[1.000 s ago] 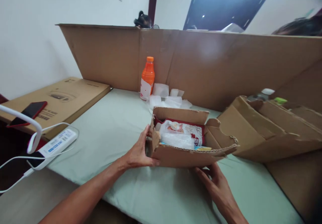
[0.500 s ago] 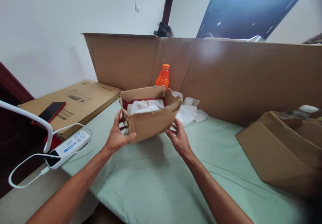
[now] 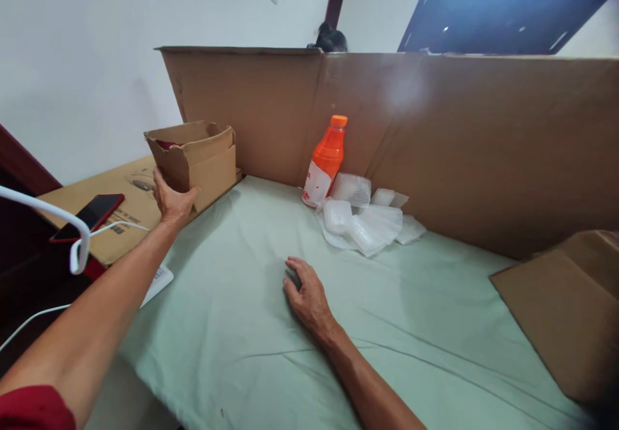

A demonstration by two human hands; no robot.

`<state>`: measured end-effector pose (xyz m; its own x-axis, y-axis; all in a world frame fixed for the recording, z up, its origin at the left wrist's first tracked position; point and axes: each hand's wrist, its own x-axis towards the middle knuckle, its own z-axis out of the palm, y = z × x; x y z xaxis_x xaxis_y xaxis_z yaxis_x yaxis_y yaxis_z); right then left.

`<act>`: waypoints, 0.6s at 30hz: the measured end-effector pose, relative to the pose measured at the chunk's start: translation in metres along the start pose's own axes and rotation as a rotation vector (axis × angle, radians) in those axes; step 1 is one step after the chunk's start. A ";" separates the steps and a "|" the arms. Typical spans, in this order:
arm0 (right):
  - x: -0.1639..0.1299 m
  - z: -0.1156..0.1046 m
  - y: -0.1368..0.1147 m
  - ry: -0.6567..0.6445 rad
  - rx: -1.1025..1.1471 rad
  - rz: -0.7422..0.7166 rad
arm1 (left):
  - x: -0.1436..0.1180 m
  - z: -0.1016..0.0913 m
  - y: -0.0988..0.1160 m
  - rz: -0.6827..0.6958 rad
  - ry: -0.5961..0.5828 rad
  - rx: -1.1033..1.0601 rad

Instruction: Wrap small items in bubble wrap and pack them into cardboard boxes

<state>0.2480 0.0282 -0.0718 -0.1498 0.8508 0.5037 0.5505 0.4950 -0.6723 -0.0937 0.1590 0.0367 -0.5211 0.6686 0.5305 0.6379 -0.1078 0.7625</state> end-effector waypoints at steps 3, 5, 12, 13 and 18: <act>0.000 -0.001 0.000 -0.010 -0.039 -0.037 | 0.010 0.011 -0.005 -0.082 0.048 0.043; 0.000 -0.002 -0.001 -0.023 -0.052 -0.047 | 0.019 0.021 -0.008 -0.078 0.025 0.047; 0.002 -0.004 -0.003 -0.033 -0.053 -0.015 | 0.059 0.065 -0.025 -0.124 0.010 0.060; 0.003 -0.005 -0.004 -0.034 -0.050 -0.010 | 0.063 0.069 -0.027 -0.127 0.007 0.067; 0.004 -0.005 -0.005 -0.038 -0.045 0.009 | 0.072 0.079 -0.036 -0.051 -0.097 0.092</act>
<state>0.2489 0.0281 -0.0633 -0.1750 0.8618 0.4762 0.5883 0.4793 -0.6512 -0.1097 0.2688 0.0184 -0.4995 0.7403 0.4500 0.6639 -0.0066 0.7478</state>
